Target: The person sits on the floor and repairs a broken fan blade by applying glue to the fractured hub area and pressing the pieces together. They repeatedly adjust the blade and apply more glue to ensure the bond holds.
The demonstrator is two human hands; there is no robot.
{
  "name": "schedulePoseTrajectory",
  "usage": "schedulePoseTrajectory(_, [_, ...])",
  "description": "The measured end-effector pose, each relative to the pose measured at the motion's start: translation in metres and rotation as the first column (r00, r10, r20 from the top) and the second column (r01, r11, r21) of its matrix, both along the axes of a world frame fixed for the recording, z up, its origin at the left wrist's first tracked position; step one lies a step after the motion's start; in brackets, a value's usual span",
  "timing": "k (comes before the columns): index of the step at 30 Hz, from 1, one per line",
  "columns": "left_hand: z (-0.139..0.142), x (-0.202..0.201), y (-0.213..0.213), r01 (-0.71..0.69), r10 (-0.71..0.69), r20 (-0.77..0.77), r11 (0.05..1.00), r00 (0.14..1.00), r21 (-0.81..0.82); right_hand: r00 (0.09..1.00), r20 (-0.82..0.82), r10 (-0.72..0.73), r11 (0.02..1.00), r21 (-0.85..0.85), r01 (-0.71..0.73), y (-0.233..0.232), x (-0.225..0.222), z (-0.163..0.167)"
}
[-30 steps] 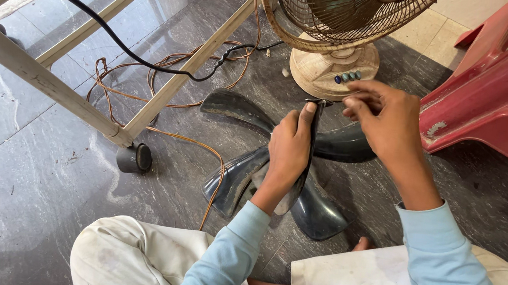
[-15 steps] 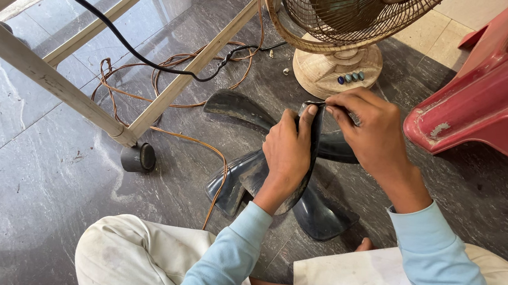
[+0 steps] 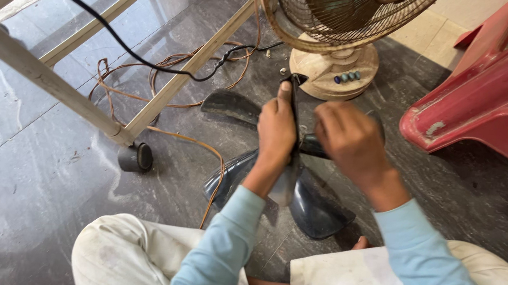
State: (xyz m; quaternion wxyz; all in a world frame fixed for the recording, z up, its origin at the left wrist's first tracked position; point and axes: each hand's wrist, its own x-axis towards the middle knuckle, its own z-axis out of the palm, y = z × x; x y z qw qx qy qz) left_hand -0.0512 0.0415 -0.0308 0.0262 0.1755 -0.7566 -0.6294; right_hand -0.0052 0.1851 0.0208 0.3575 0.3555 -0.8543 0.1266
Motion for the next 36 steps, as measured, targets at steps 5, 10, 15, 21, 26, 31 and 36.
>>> schedulePoseTrajectory(5, [0.015,0.006,-0.008,-0.015,0.0,-0.155,0.995,0.988,-0.1,0.986,0.166,0.026,0.962,-0.274,0.02,-0.009,-0.002,-0.007])
schedulePoseTrajectory(10, [0.028,0.032,-0.004,-0.033,-0.015,-0.212,0.975,0.977,-0.22,0.722,0.545,0.426,0.569,-0.782,0.254,-0.011,-0.014,-0.002])
schedulePoseTrajectory(15, [0.028,0.046,0.003,-0.059,-0.03,-0.264,0.944,0.964,-0.324,0.506,0.613,0.607,0.456,-0.79,0.409,-0.003,-0.012,0.005])
schedulePoseTrajectory(21, [0.024,0.05,-0.001,-0.152,-0.04,-0.392,0.881,0.919,-0.449,0.422,0.614,0.667,0.403,-0.774,0.489,-0.001,-0.012,0.006])
schedulePoseTrajectory(26, [0.018,0.052,0.0,-0.137,-0.056,-0.387,0.881,0.92,-0.453,0.38,0.645,0.663,0.404,-0.736,0.544,0.004,-0.017,-0.003])
schedulePoseTrajectory(31, [0.007,0.048,0.003,-0.134,-0.055,-0.391,0.888,0.919,-0.439,0.323,0.65,0.688,0.374,-0.699,0.609,0.011,-0.026,-0.018])
schedulePoseTrajectory(36, [-0.008,0.044,0.01,-0.102,-0.089,-0.376,0.883,0.922,-0.459,0.341,0.673,0.657,0.356,-0.675,0.647,0.018,-0.036,-0.036])
